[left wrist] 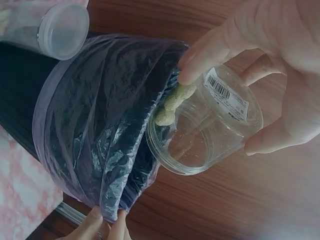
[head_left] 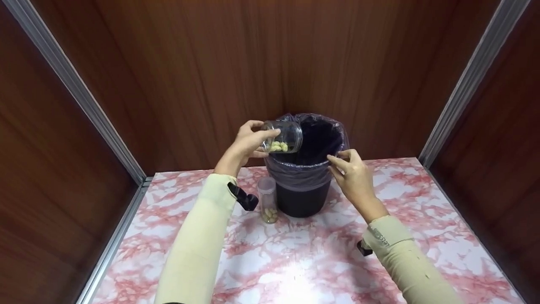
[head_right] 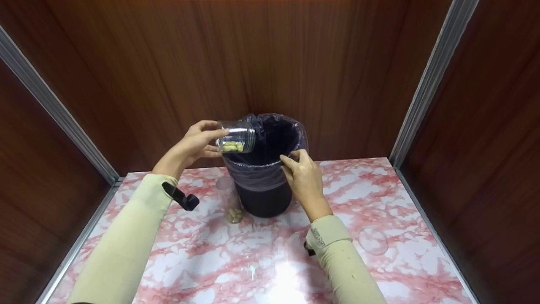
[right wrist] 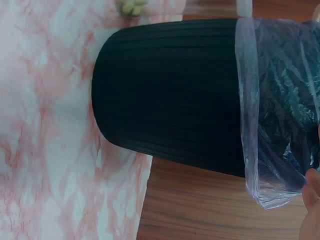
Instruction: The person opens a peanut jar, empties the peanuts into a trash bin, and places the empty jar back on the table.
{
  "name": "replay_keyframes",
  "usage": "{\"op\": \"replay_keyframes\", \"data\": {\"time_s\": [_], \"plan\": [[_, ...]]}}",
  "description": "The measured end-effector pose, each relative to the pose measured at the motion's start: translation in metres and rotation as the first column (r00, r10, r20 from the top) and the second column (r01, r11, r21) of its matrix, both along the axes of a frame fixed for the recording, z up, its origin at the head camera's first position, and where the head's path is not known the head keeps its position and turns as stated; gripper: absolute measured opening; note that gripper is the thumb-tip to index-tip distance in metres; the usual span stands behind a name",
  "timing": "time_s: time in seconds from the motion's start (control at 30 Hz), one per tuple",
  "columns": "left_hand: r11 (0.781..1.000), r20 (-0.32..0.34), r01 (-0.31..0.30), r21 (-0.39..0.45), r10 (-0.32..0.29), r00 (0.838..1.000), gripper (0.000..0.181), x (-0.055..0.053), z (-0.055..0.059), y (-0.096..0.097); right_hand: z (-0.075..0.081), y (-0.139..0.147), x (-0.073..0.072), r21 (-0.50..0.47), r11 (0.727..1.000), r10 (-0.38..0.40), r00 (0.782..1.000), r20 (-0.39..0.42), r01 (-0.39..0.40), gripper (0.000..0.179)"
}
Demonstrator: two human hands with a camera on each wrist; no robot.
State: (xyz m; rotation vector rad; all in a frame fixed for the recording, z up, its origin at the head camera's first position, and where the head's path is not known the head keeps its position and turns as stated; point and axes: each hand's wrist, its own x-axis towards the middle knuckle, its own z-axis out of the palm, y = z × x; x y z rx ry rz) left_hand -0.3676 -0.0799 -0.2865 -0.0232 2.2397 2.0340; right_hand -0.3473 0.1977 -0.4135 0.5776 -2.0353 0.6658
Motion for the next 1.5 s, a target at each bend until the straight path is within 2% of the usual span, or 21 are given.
{"op": "replay_keyframes", "data": {"time_s": [0.27,0.47,0.87,1.07,1.17,1.27,1.37,1.43,1.5], "plan": [[0.991,-0.016,0.011,-0.132,-0.013,1.000,0.067,-0.002,0.007,0.006,-0.001,-0.002,0.000,-0.012,1.000,0.009,1.000,0.003,-0.009,0.034],[0.984,-0.023,0.019,-0.175,-0.024,0.999,0.067,-0.003,0.007,0.009,-0.002,-0.002,0.000,-0.019,1.000,0.003,1.000,-0.010,-0.003,0.034],[0.985,-0.018,0.047,-0.168,-0.050,0.999,0.067,-0.001,0.006,0.004,-0.004,-0.004,0.001,-0.036,0.999,0.016,1.000,-0.003,-0.016,0.036],[0.991,-0.040,0.057,-0.117,-0.062,0.997,0.070,0.002,0.002,-0.006,-0.001,-0.007,0.003,-0.002,1.000,0.009,0.998,0.069,-0.009,0.034],[0.995,-0.048,0.050,-0.085,-0.054,0.997,0.070,0.003,0.000,-0.012,0.003,-0.006,0.007,0.031,1.000,0.001,0.992,0.123,-0.004,0.046],[0.998,-0.055,0.049,-0.029,-0.050,0.997,0.072,0.005,-0.001,-0.018,0.007,-0.003,0.012,0.008,1.000,-0.003,0.986,0.168,0.002,0.068],[0.998,-0.096,0.048,0.030,-0.045,0.994,0.075,0.005,-0.006,-0.023,0.009,0.001,0.021,-0.064,0.998,0.002,0.979,0.204,0.011,0.081],[0.999,-0.159,0.030,0.034,-0.024,0.987,0.076,0.006,-0.011,-0.029,0.008,0.004,0.030,-0.118,0.993,0.019,0.975,0.221,0.008,0.082],[1.000,-0.236,0.000,0.011,0.003,0.972,0.075,0.007,-0.018,-0.035,0.005,0.006,0.041,-0.171,0.985,0.037,0.968,0.250,0.007,0.081]]}}
